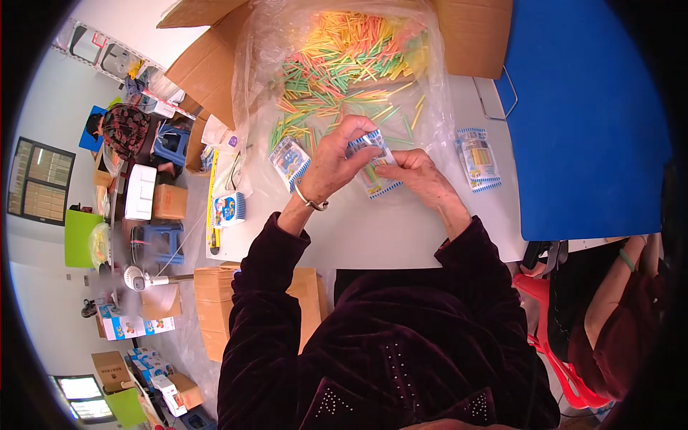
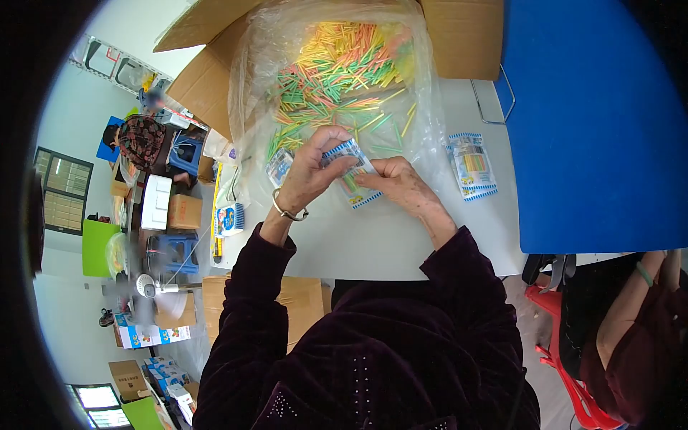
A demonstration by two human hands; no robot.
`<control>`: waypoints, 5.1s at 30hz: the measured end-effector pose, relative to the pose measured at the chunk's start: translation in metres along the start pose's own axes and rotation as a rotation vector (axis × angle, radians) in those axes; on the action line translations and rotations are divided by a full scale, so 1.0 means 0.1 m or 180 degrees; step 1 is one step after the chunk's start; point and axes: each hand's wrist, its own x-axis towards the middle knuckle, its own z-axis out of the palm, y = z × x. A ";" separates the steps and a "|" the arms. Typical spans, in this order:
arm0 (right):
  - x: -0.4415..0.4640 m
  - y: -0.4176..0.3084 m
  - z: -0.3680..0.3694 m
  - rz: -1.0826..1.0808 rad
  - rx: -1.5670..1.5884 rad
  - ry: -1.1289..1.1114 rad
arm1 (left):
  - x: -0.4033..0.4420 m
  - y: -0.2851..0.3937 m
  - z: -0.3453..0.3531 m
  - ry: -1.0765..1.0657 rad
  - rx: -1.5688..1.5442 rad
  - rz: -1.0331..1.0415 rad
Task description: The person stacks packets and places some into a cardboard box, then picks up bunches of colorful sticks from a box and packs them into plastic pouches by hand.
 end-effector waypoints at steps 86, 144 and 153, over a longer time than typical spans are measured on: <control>0.13 0.32 0.10 -0.1019 -0.2549 -0.0096 | 0.94 -1.18 -0.05 -0.0685 0.2509 0.1052; 0.10 0.22 0.09 -0.0655 -0.2797 -0.0550 | 0.43 -1.33 -0.65 -0.0238 0.2175 0.0696; 0.12 0.26 0.08 -0.0673 -0.2876 -0.0521 | 0.29 -1.12 -0.70 -0.0617 0.2284 0.0737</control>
